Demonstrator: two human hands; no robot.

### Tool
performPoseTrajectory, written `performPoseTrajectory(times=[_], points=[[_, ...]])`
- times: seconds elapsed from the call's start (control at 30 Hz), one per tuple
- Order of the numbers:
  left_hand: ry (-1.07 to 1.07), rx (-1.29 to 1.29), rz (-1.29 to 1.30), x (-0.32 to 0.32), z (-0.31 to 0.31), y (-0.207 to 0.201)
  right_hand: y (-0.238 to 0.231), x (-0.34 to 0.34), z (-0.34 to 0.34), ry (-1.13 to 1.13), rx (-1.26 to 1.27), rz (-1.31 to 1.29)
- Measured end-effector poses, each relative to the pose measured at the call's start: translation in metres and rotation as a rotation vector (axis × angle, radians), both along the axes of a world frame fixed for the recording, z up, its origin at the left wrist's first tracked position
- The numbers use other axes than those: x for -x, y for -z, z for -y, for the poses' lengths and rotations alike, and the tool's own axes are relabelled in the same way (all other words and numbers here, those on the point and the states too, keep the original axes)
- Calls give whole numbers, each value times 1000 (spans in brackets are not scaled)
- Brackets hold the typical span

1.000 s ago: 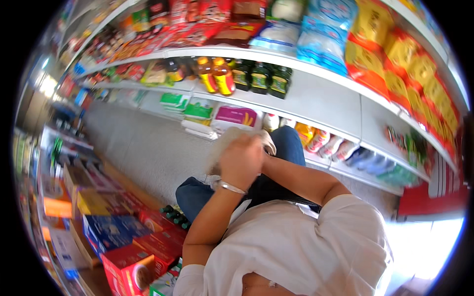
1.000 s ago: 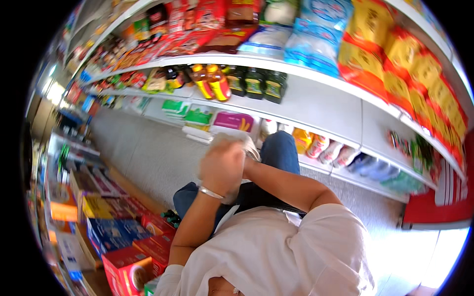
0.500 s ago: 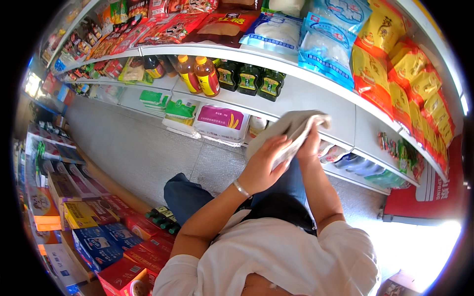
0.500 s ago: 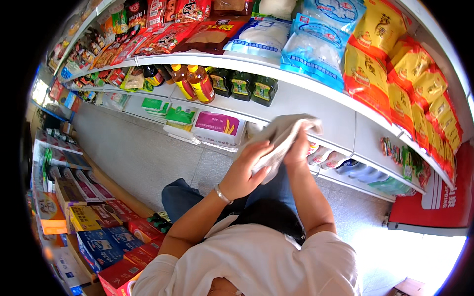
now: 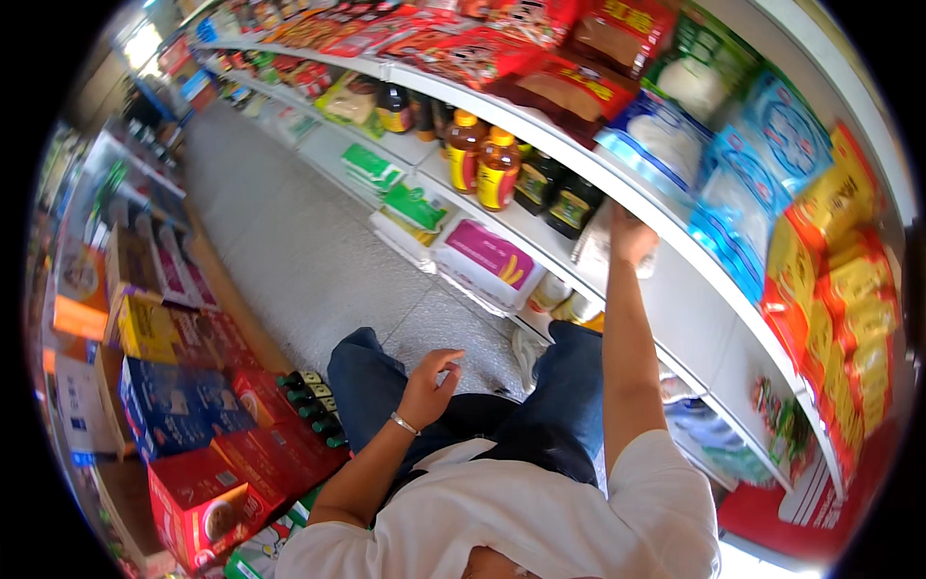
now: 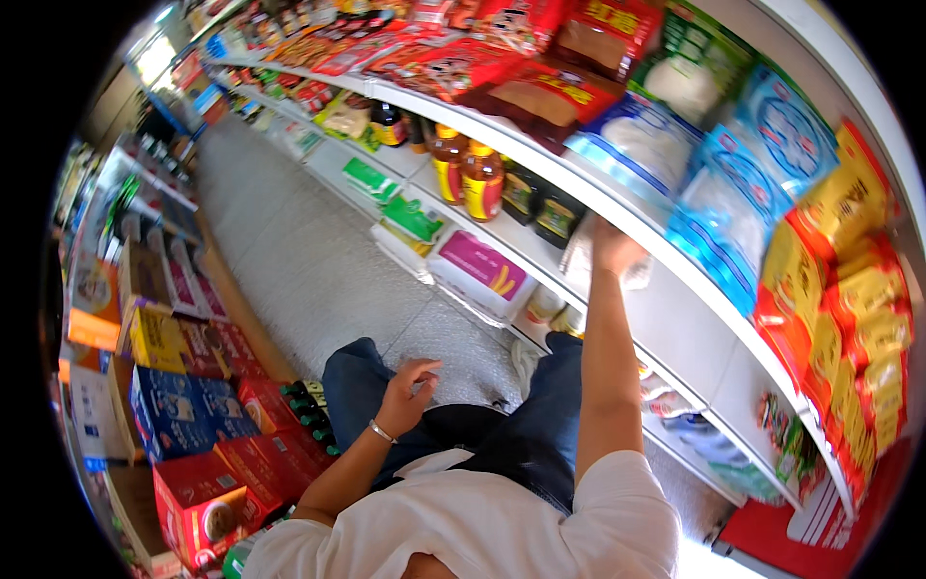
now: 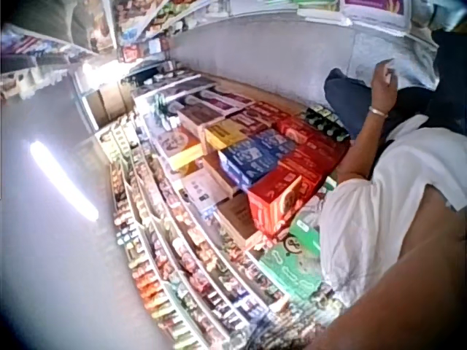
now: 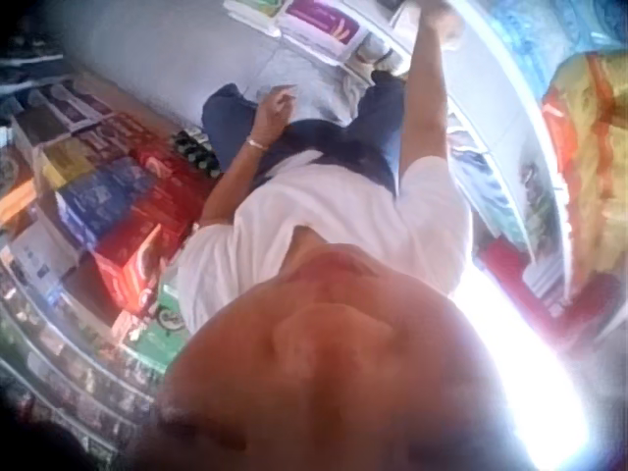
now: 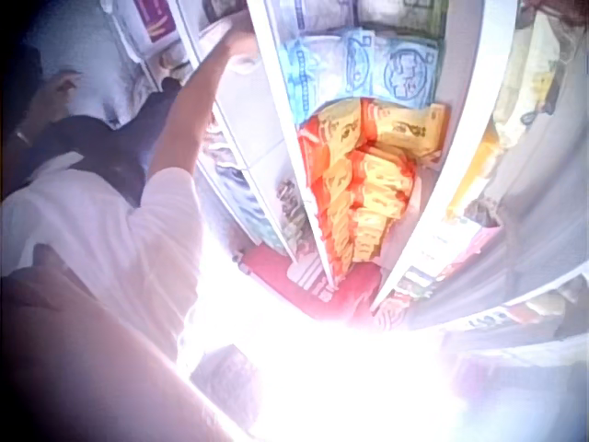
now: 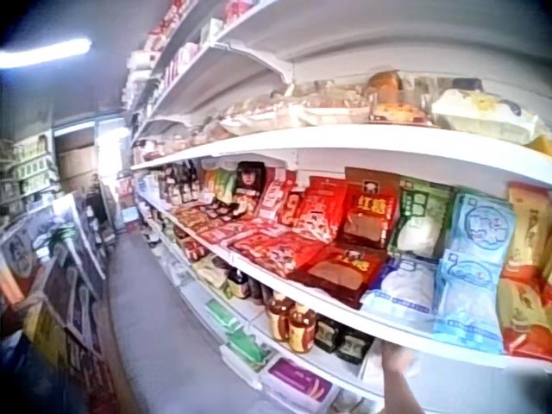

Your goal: The person wipes various snack packages and bottles with a cloth and places them back onto the shelves of a convenience store.

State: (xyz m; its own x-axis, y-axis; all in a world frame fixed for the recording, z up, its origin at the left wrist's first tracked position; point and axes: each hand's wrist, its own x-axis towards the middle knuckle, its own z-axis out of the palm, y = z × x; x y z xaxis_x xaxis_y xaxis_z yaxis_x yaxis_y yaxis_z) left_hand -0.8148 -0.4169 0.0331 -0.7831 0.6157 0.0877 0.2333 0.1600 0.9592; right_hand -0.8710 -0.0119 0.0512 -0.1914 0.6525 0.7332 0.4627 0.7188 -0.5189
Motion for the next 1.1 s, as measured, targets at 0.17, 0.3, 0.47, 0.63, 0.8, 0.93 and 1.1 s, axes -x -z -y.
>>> performPoseTrajectory(times=[0.17,0.3,0.47,0.63,0.8,0.93,1.1], points=[[-2,2,17,-2,2,2,12,-2,-12,-5,65,-186],[10,-38,34,3,-6,10,13,-51,-2,-168,232,-361],[92,-161,892,16,-33,16,-34,-134,75,-705,941,-778],[776,-611,1761,-20,-55,3,-73,-146,146,-928,1133,-965],[201,-364,966,-26,-47,-61,-61,-144,155,-1043,1333,-699],[-183,-133,-332,-26,-45,-69,-50,-137,186,-1141,1461,-669],[-25,-263,293,-23,-42,-79,-49,-144,191,-1234,1827,-832]])
